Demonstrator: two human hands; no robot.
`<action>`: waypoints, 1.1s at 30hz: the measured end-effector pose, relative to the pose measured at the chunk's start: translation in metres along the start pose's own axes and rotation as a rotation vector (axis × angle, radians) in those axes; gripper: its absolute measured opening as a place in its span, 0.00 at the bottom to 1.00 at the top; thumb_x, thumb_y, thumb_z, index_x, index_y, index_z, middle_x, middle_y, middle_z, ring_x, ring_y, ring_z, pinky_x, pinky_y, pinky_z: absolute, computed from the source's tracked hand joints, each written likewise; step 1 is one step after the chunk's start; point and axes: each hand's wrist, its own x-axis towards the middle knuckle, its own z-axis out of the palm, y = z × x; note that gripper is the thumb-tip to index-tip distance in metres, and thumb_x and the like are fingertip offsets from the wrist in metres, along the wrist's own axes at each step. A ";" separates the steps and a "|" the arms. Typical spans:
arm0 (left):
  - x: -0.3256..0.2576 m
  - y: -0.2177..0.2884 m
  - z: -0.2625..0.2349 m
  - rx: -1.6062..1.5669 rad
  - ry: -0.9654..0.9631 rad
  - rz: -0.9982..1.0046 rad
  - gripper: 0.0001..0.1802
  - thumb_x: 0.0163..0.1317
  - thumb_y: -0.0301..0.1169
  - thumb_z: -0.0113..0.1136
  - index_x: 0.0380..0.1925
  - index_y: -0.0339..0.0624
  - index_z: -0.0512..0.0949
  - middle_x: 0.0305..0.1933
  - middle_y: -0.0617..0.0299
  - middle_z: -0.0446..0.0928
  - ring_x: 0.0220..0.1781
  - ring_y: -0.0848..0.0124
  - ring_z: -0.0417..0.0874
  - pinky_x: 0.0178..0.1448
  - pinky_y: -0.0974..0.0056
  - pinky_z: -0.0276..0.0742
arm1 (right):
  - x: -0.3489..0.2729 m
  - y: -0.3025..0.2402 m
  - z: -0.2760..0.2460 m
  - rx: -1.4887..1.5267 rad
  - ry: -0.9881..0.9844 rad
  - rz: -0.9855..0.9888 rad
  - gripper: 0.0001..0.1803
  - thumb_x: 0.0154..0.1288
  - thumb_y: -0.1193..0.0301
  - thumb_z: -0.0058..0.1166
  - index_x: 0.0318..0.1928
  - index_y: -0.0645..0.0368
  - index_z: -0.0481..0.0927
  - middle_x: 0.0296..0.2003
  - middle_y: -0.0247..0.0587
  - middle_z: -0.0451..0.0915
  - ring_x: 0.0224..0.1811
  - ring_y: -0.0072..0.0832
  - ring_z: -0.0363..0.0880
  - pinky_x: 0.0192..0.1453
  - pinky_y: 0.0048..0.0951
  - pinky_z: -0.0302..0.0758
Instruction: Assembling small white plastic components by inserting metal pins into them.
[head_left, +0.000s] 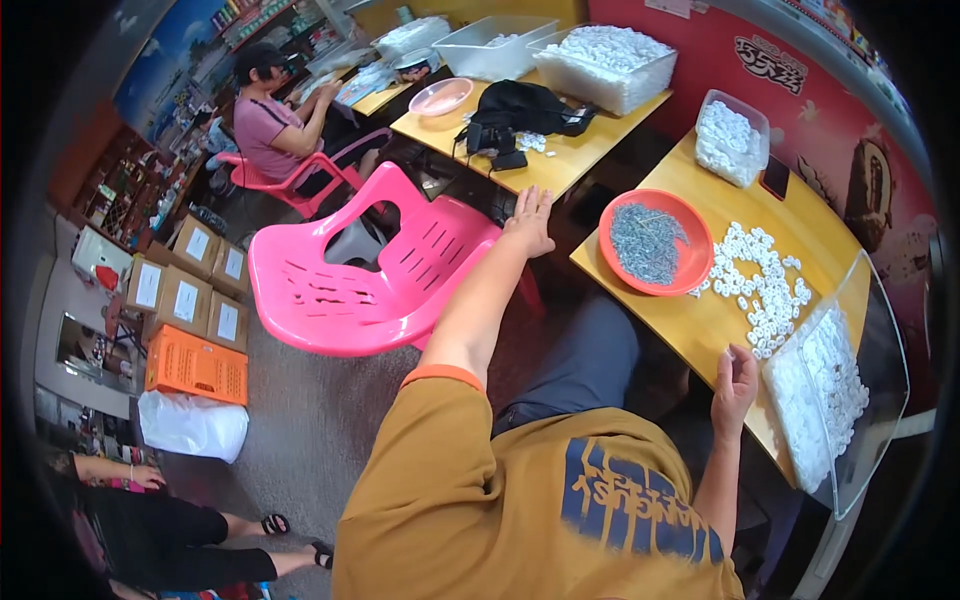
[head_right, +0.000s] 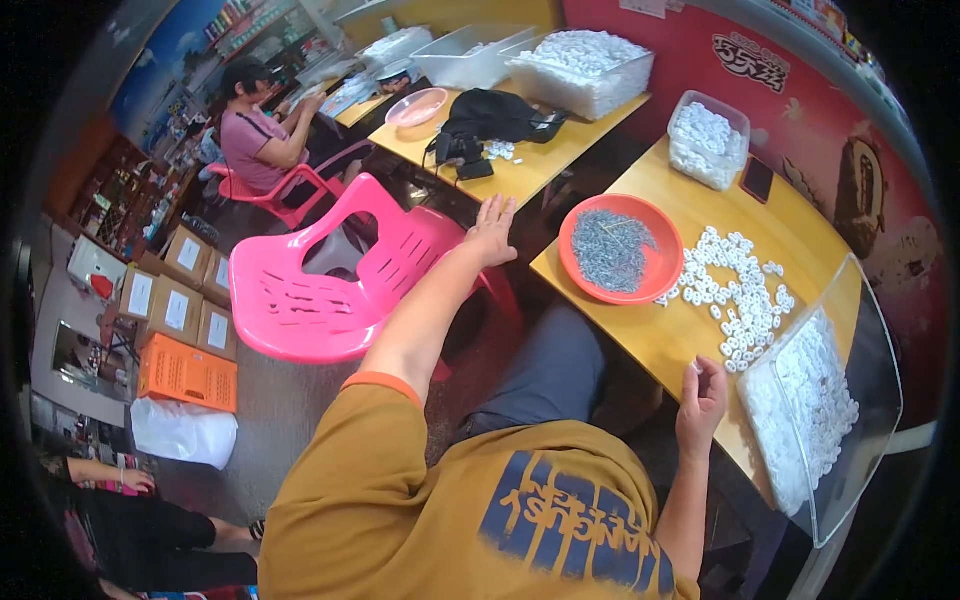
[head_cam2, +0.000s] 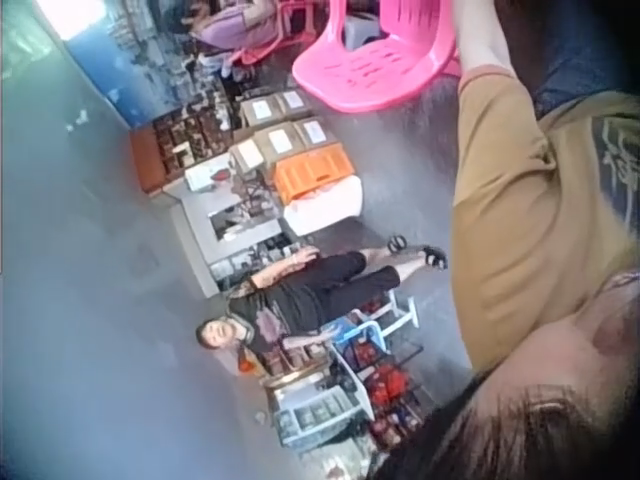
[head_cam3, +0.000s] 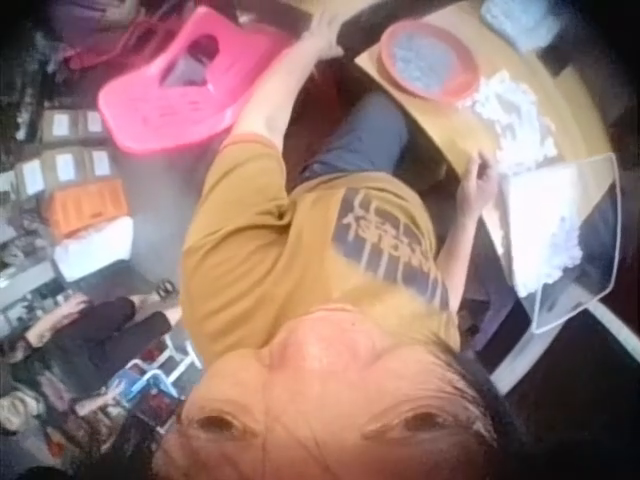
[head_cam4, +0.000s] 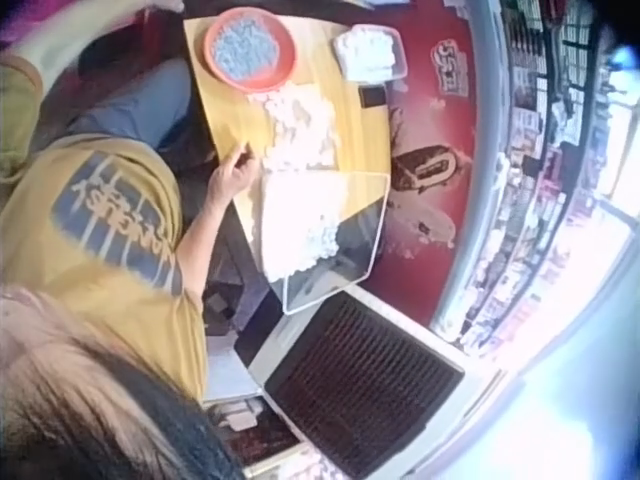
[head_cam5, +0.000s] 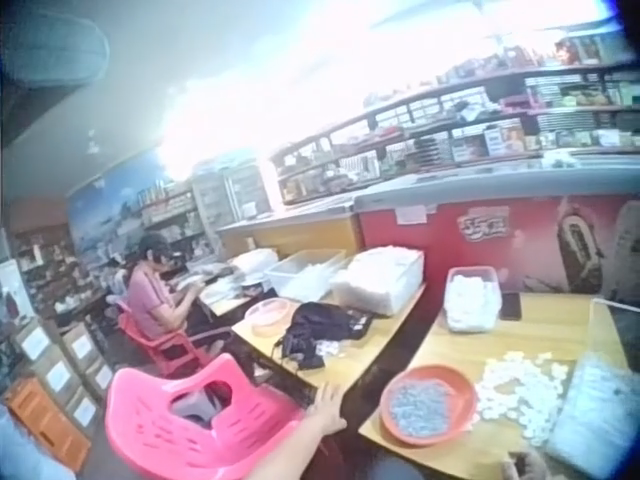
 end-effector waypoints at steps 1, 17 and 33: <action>0.001 -0.001 0.002 0.006 0.019 0.016 0.54 0.45 0.37 0.62 0.68 0.49 0.38 0.72 0.51 0.34 0.74 0.56 0.33 0.70 0.57 0.51 | 0.001 0.001 0.000 0.000 -0.005 -0.010 0.09 0.64 0.76 0.49 0.44 0.63 0.70 0.34 0.27 0.68 0.34 0.12 0.65 0.39 0.14 0.63; 0.003 -0.002 0.016 -0.007 0.154 0.098 0.55 0.40 0.36 0.63 0.67 0.43 0.41 0.71 0.45 0.38 0.72 0.49 0.35 0.71 0.57 0.47 | 0.000 -0.005 -0.002 -0.192 0.090 -0.007 0.07 0.58 0.76 0.53 0.39 0.61 0.74 0.28 0.33 0.71 0.27 0.18 0.66 0.32 0.19 0.65; -0.032 0.019 0.026 -0.093 0.366 0.093 0.48 0.45 0.30 0.63 0.65 0.41 0.47 0.68 0.49 0.49 0.69 0.54 0.51 0.67 0.50 0.50 | 0.009 -0.024 -0.002 -0.217 -0.018 -0.029 0.09 0.55 0.79 0.55 0.38 0.63 0.74 0.28 0.37 0.70 0.25 0.23 0.69 0.27 0.21 0.65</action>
